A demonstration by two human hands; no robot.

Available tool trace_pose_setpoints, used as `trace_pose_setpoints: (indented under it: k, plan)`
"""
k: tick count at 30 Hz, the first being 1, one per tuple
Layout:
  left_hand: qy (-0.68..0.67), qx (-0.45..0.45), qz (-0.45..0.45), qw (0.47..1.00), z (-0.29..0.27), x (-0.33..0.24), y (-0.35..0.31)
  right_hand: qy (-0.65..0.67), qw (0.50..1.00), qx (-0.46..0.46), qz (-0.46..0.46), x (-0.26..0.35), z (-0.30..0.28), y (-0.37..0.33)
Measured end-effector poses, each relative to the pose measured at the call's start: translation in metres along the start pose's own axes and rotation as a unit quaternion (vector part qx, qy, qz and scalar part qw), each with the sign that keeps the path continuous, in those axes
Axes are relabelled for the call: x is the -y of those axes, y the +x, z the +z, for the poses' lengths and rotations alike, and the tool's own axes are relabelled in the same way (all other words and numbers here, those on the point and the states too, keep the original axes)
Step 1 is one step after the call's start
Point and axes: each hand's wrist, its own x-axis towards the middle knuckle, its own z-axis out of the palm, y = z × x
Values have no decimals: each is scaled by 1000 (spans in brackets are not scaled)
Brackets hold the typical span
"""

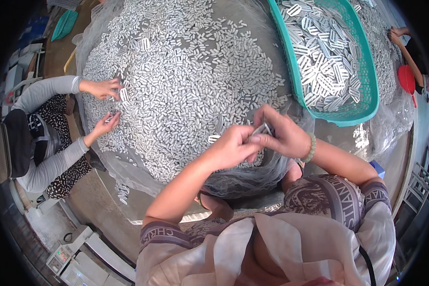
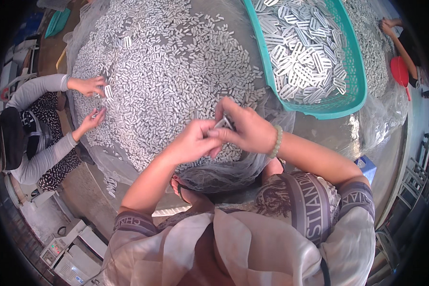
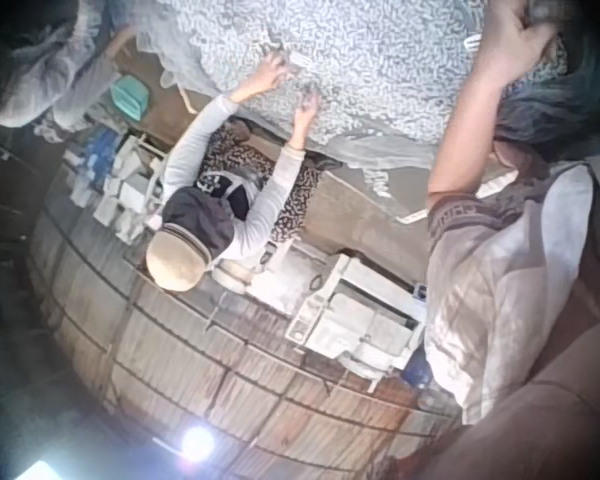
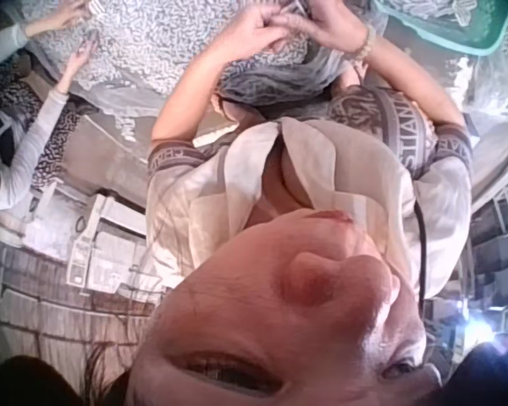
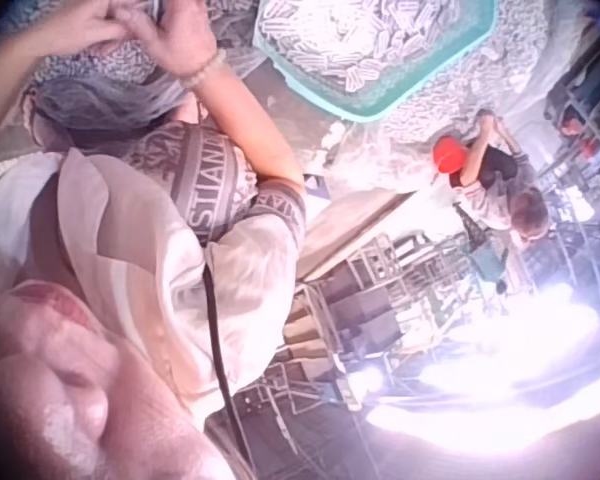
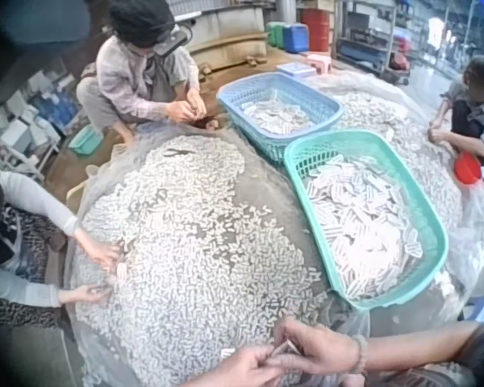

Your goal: The person sorts small white plastic fasteners from a large pile on a mesh sheet, picking them up by hand and placing them into a green basket. The person works continuously, handling fasteners one at a time or in small handfuls.

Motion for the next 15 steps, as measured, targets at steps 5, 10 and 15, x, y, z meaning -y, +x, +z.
trace_pose_setpoints:
  k: [5, 10, 15]
  plan:
    - [56, 12, 1, 998, 15, -1, -30, 4, 990, 143, 14, 14, -3, -8]
    - [152, -12, 32, 988, 14, -15, -43, -21, 991, 129, -15, 29, -3, -7]
    - [178, -131, 139, 965, 37, -13, -40, -158, 983, 71, -59, 37, -6, -8]
